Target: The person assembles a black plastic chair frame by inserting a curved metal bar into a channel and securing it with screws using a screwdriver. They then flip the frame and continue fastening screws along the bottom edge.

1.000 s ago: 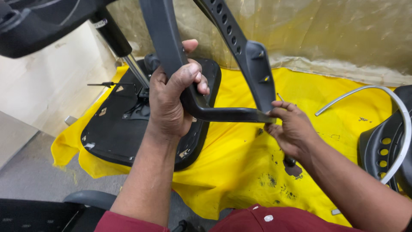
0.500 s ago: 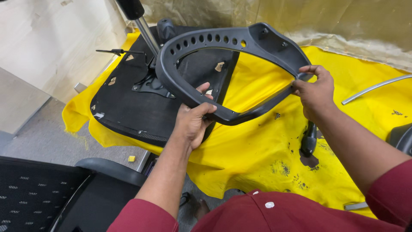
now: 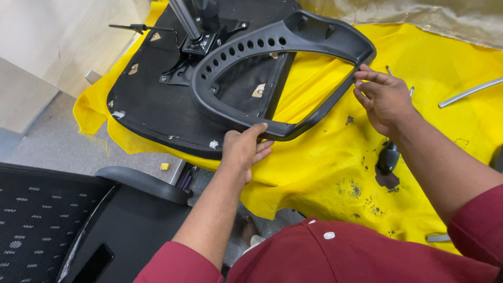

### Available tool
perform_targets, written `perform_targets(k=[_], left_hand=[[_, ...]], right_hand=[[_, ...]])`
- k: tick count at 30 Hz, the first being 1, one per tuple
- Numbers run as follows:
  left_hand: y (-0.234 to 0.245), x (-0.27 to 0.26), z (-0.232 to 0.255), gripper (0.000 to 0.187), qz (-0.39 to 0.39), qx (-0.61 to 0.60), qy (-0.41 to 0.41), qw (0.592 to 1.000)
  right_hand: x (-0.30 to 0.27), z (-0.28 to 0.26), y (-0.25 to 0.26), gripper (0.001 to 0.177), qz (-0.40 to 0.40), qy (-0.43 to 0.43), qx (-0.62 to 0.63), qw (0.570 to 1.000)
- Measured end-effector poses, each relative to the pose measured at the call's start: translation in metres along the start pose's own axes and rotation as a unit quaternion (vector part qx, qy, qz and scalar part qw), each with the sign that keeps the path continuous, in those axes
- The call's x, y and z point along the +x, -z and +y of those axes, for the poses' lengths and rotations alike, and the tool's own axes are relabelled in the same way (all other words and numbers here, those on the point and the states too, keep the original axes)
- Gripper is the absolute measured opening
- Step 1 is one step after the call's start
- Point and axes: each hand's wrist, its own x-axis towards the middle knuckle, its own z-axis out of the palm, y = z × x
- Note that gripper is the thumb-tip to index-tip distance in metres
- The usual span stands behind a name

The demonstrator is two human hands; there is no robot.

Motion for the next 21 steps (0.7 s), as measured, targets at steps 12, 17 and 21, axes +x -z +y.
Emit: perform_targets(k=[12, 17, 21], left_hand=[[0.001, -0.013, -0.016, 0.038, 0.021, 0.170, 0.031, 0.985], [-0.005, -0.011, -0.036, 0.037, 0.012, 0.145, 0.049, 0.988], [-0.002, -0.005, -0.050, 0.033, 0.009, 0.089, 0.043, 0.995]], right_hand=[[-0.045, 0.007, -0.004, 0.015, 0.051, -0.015, -0.396, 0.917], [-0.057, 0.026, -0.023, 0.031, -0.077, 0.092, -0.636, 0.762], [-0.061, 0.035, -0.032, 0.032, -0.092, 0.076, -0.655, 0.746]])
